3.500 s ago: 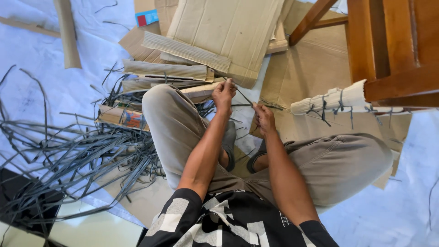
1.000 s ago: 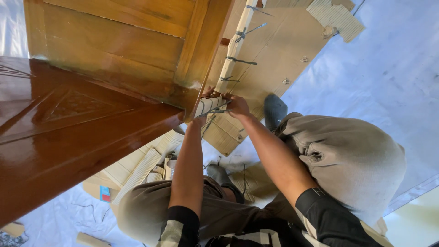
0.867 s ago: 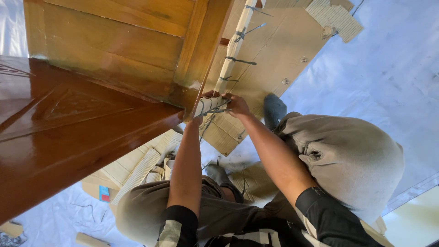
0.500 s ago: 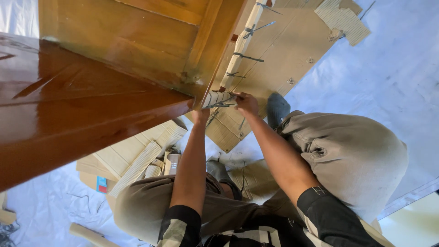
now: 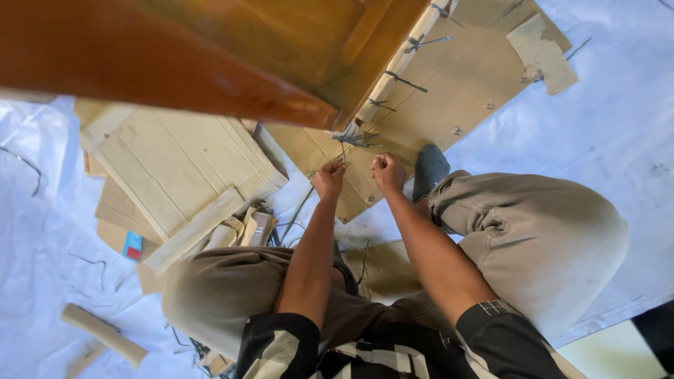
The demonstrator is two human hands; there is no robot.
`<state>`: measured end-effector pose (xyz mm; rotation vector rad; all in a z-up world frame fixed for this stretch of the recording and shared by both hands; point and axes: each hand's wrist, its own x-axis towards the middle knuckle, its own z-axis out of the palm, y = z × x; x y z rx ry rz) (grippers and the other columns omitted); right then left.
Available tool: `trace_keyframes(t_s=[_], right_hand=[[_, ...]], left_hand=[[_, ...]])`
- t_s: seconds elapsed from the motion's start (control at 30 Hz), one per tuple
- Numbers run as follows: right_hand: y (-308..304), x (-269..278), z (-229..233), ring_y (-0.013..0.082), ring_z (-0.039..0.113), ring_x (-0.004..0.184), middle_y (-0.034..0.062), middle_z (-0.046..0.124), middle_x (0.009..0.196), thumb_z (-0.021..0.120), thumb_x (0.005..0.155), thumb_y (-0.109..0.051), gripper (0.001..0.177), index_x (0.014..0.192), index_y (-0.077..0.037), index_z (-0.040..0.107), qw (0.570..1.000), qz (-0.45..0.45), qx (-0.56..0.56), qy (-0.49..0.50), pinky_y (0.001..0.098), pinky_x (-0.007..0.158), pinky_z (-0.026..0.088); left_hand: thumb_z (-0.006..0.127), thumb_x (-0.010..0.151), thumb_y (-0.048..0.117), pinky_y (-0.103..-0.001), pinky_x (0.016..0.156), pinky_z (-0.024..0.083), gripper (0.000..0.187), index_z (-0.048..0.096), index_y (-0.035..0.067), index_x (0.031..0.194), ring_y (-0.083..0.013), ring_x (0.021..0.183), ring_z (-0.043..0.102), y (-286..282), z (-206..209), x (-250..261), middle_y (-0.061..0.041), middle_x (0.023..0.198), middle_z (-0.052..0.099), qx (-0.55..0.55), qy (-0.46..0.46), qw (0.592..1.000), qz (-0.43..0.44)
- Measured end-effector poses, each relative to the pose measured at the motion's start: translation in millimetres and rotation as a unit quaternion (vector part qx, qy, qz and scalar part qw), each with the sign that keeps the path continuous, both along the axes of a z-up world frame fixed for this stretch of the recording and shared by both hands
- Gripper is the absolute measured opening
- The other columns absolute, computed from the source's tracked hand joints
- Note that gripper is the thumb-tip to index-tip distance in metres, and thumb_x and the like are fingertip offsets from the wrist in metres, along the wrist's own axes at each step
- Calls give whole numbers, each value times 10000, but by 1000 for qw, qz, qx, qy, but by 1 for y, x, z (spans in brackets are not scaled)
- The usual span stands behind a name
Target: Wrapping the legs of a wooden furniture piece with cardboard and securing it with plastic ties.
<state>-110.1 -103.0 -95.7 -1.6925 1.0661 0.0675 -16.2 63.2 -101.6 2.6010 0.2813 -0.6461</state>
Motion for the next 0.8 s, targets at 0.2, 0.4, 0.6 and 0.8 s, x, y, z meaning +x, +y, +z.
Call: trace_keyframes(t_s=[0.2, 0.4, 0.6, 0.8], right_hand=[[-8, -5, -18, 146, 742, 646, -53, 776, 814, 632, 933, -377, 204, 1048, -236, 722, 998, 35, -45, -8, 347, 762, 597], [-14, -5, -21, 112, 760, 747, -132, 773, 841, 640, 924, -444, 208, 1070, -328, 731, 996, 67, -28, 57, 321, 824, 592], [-23, 10, 31, 226, 768, 843, 115, 765, 934, 710, 933, -165, 198, 1126, -138, 745, 968, -152, 189, -56, 334, 777, 588], [-34, 53, 57, 416, 655, 1192, 147, 716, 1276, 638, 943, -148, 521, 1444, -263, 553, 998, 65, 7, -16, 554, 1064, 508]], left_hand=[[695, 845, 398, -438, 1038, 523, 198, 792, 420, 1016, -274, 1042, 733, -5, 38, 9, 87, 961, 795, -68, -21, 997, 28], [647, 885, 433, -423, 1040, 516, 250, 772, 446, 1100, -240, 1123, 709, -17, 54, 28, 111, 1043, 787, -103, 6, 994, 44], [650, 902, 243, -487, 910, 564, 220, 798, 305, 1052, -359, 980, 726, -27, 45, 58, -98, 958, 774, -86, -116, 987, -69], [693, 753, 193, -558, 714, 534, 138, 677, 100, 653, -469, 700, 672, -49, 62, 70, -182, 631, 636, -85, -248, 951, -162]])
